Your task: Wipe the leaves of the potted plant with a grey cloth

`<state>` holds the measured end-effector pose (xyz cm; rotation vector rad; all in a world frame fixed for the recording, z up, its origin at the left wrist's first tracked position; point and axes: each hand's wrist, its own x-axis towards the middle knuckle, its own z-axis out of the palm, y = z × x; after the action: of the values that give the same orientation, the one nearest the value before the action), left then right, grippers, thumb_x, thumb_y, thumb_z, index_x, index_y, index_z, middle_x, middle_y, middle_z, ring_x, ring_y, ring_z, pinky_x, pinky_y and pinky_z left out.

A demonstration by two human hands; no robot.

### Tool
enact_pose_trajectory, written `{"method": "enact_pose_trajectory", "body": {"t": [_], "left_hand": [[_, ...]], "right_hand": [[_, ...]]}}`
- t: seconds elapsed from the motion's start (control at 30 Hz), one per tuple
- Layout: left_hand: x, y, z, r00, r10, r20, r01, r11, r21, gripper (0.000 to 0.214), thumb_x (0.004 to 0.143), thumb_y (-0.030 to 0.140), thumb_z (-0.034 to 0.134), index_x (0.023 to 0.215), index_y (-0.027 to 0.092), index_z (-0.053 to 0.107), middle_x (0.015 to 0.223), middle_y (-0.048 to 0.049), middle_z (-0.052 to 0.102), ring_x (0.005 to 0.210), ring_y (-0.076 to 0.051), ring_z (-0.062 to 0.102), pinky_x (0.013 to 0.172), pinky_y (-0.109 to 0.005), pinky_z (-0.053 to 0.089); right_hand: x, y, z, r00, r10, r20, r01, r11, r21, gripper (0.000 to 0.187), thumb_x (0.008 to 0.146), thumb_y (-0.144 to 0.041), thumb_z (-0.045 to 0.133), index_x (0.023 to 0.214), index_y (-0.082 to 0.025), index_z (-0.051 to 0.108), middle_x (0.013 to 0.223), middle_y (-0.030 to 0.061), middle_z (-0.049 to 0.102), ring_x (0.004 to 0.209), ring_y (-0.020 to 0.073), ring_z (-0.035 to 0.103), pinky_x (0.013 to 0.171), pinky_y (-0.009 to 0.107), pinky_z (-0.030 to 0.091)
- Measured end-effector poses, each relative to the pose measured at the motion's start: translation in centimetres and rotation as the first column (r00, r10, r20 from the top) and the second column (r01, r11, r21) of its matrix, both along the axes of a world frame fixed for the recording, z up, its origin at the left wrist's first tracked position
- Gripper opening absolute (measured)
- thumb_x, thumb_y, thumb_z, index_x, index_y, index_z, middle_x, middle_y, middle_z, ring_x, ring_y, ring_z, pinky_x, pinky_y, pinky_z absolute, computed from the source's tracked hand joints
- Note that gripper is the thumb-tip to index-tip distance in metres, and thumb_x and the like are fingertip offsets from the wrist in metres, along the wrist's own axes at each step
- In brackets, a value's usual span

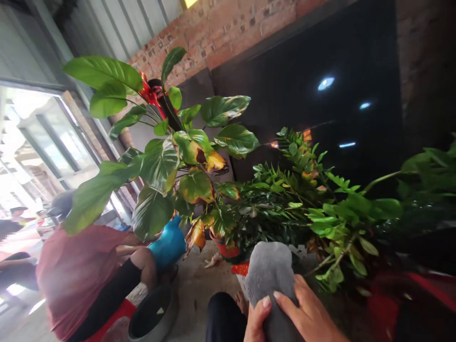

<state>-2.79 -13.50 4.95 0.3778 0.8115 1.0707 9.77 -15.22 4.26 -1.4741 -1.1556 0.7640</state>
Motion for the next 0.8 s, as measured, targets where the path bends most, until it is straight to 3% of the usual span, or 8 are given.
{"method": "enact_pose_trajectory", "body": {"t": [0.17, 0.27, 0.33, 0.4, 0.5, 0.67, 0.73, 0.8], "left_hand": [[0.2, 1.1, 1.1, 0.993, -0.042, -0.109, 0.048, 0.997, 0.057, 0.038, 0.045, 0.027, 0.080, 0.079, 0.016, 0.066, 0.066, -0.0062, 0.069, 0.090, -0.035, 0.067, 0.081, -0.040, 0.051], [-1.0, 1.8, 2.7, 0.974, -0.032, -0.224, 0.035, 0.999, 0.010, 0.047, 0.050, 0.027, 0.079, 0.092, 0.018, 0.062, 0.059, -0.0022, 0.066, 0.072, -0.031, 0.069, 0.067, -0.038, 0.054], [-1.7, 2.0, 4.6, 0.959, -0.003, -0.285, -0.012, 0.999, -0.052, 0.045, 0.055, 0.027, 0.075, 0.096, 0.019, 0.058, 0.055, -0.0004, 0.064, 0.058, -0.027, 0.067, 0.058, -0.036, 0.053], [-2.1, 2.1, 7.0, 0.949, 0.045, -0.311, -0.074, 0.994, -0.083, 0.041, 0.060, 0.025, 0.070, 0.098, 0.019, 0.056, 0.054, 0.0000, 0.064, 0.047, -0.022, 0.062, 0.052, -0.035, 0.052], [-1.3, 2.4, 11.1, 0.945, 0.125, -0.303, -0.132, 0.991, -0.002, 0.038, 0.060, 0.021, 0.065, 0.097, 0.018, 0.059, 0.058, -0.0008, 0.066, 0.045, -0.020, 0.060, 0.054, -0.035, 0.053], [4.2, 3.4, 15.6, 0.979, 0.045, -0.201, 0.027, 0.938, 0.345, 0.046, 0.048, 0.023, 0.073, 0.093, 0.015, 0.064, 0.068, -0.0029, 0.069, 0.069, -0.027, 0.066, 0.069, -0.039, 0.054], [7.1, 3.7, 15.1, 0.959, -0.092, -0.268, 0.225, 0.822, 0.523, 0.051, 0.045, 0.021, 0.077, 0.095, 0.016, 0.066, 0.077, -0.0043, 0.071, 0.075, -0.028, 0.065, 0.074, -0.040, 0.053], [9.4, 3.8, 12.6, 0.901, -0.172, -0.399, 0.392, 0.717, 0.577, 0.049, 0.042, 0.013, 0.077, 0.090, 0.015, 0.069, 0.079, -0.0051, 0.070, 0.083, -0.029, 0.063, 0.082, -0.038, 0.050]], "right_hand": [[3.4, -2.1, 0.5, 0.993, 0.095, 0.072, -0.096, 0.995, 0.017, 0.042, 0.052, -0.042, 0.077, 0.090, -0.023, 0.075, 0.109, 0.0102, 0.070, 0.109, 0.0353, 0.058, 0.093, 0.038, 0.045], [7.7, -3.5, 0.7, 0.995, 0.099, 0.033, -0.099, 0.995, -0.012, 0.020, 0.053, -0.042, 0.076, 0.058, -0.023, 0.071, 0.071, 0.0065, 0.072, 0.073, 0.0275, 0.065, 0.069, 0.033, 0.052], [11.4, -3.9, 1.2, 0.986, -0.056, -0.157, 0.038, 0.992, -0.118, 0.033, 0.062, -0.046, 0.070, 0.043, -0.022, 0.058, 0.044, 0.0037, 0.059, 0.046, 0.0199, 0.057, 0.045, 0.029, 0.045], [14.8, -3.6, 1.8, 0.789, -0.457, -0.412, 0.398, 0.890, -0.225, 0.027, 0.063, -0.041, 0.069, 0.049, -0.021, 0.058, 0.044, 0.0028, 0.059, 0.040, 0.0162, 0.053, 0.037, 0.025, 0.038], [17.6, -2.3, 2.7, 0.537, -0.592, -0.600, 0.498, 0.797, -0.341, 0.016, 0.073, -0.035, 0.063, 0.070, -0.020, 0.061, 0.055, 0.0051, 0.065, 0.048, 0.0182, 0.059, 0.039, 0.025, 0.041], [16.9, 0.1, 3.4, 0.424, -0.351, -0.835, 0.221, 0.934, -0.281, 0.033, 0.084, -0.049, 0.050, 0.082, -0.018, 0.060, 0.069, 0.0112, 0.069, 0.067, 0.0250, 0.066, 0.058, 0.036, 0.051], [16.4, 0.7, 3.3, 0.353, -0.196, -0.915, 0.180, 0.974, -0.139, 0.046, 0.082, -0.062, 0.045, 0.081, -0.018, 0.061, 0.075, 0.0138, 0.070, 0.082, 0.0294, 0.067, 0.073, 0.043, 0.052], [16.1, 0.9, 3.0, 0.320, -0.109, -0.941, 0.206, 0.978, -0.043, 0.056, 0.074, -0.073, 0.045, 0.078, -0.020, 0.063, 0.081, 0.0155, 0.071, 0.095, 0.0334, 0.065, 0.083, 0.048, 0.049]]}}
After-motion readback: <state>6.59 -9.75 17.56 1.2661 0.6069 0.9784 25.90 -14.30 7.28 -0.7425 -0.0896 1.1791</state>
